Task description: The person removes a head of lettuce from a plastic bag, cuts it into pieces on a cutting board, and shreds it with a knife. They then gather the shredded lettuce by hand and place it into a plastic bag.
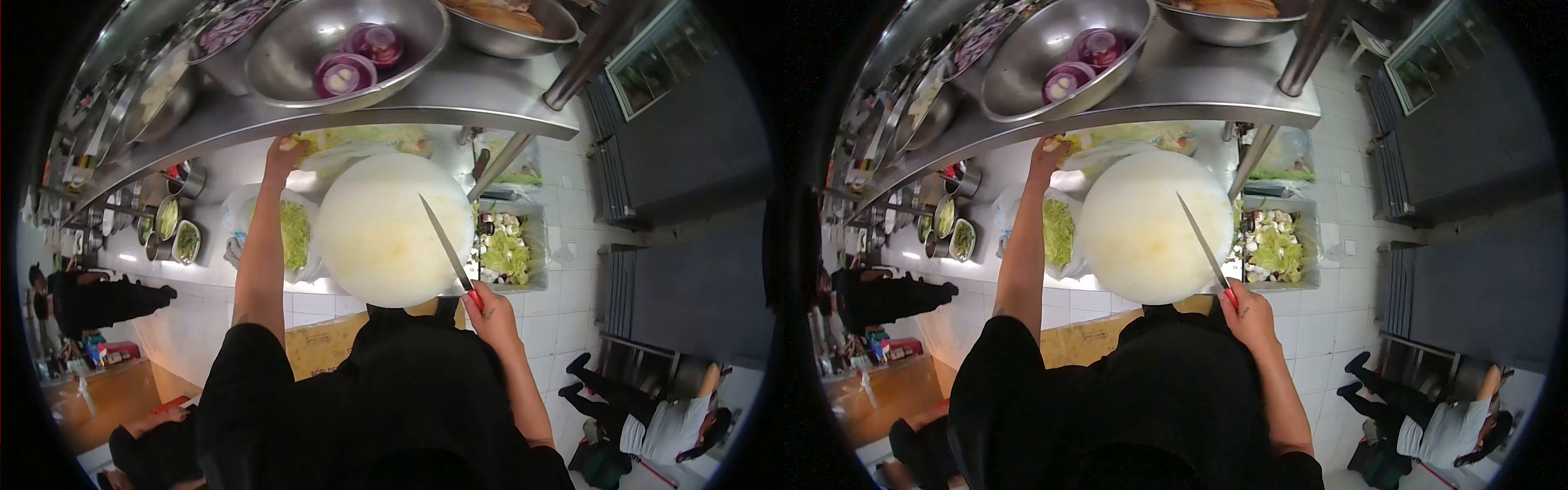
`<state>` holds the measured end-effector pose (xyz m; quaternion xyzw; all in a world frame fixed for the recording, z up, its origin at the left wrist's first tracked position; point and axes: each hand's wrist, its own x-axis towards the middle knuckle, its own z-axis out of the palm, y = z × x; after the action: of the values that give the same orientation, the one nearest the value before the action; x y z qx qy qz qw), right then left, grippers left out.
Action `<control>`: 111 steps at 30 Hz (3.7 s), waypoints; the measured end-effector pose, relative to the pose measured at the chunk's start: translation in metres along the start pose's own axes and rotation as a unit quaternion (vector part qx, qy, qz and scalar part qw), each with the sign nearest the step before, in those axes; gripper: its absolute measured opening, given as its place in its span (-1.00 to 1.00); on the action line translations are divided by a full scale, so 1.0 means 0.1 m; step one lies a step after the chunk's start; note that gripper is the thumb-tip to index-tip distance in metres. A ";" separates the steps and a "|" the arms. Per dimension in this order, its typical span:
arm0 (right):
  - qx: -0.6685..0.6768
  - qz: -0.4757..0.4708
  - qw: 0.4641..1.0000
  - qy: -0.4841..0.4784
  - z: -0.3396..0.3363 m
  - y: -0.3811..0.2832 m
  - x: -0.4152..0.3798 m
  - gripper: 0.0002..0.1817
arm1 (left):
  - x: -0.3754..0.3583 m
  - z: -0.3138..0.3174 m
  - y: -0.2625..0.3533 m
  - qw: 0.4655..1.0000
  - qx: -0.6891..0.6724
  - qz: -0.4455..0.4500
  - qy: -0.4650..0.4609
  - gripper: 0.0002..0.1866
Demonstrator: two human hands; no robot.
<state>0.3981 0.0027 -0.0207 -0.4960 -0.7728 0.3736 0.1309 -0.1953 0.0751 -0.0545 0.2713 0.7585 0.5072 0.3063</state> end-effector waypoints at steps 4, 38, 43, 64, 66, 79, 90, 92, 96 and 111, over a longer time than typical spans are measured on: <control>0.019 0.007 1.000 -0.020 0.02 -0.02 0.13 -0.67 | -1.14 -0.10 0.17 0.976 -0.098 0.170 -0.097 -0.45; -0.129 -0.173 0.976 -0.009 0.32 -0.81 0.32 -0.81 | -2.80 1.26 -0.45 0.891 0.175 0.417 -0.041 -0.53; -0.181 -0.151 0.971 -0.048 0.10 -0.76 0.06 -0.82 | -2.79 1.25 -0.45 0.893 0.177 0.411 -0.043 -0.55; -0.133 -0.076 0.974 -0.170 0.24 -0.31 0.52 -0.73 | -2.67 1.29 -0.58 0.927 0.179 0.329 0.021 -0.22; -0.077 -0.071 0.983 -0.151 0.06 -0.32 0.44 -0.72 | -2.37 1.11 -0.62 0.909 0.198 0.361 0.063 -0.26; -0.051 0.065 0.996 -0.017 0.00 0.17 -0.12 -0.70 | -2.17 0.50 0.26 0.876 0.252 0.401 -0.087 -0.51; -0.090 0.058 0.994 -0.019 0.02 0.13 -0.09 -0.74 | -2.08 1.76 0.06 0.900 0.149 0.314 -0.264 -0.65; -0.101 0.028 0.994 0.004 0.07 0.09 -0.09 -0.76 | -2.26 1.74 -0.07 0.929 0.120 0.278 -0.214 -0.65; -0.133 -0.066 0.988 0.037 0.10 -0.24 0.04 -0.81 | -2.47 1.79 -0.15 0.944 0.120 0.271 -0.143 -0.63; -0.039 0.024 0.997 -0.065 -0.37 0.11 -0.31 -0.77 | -2.28 1.50 -0.55 0.970 -0.137 0.097 -0.178 -0.58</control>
<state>0.4415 -0.0052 0.0021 -0.4941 -0.7816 0.3771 0.0518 0.0615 -0.0176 -0.1076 0.3843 0.5853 0.5773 0.4201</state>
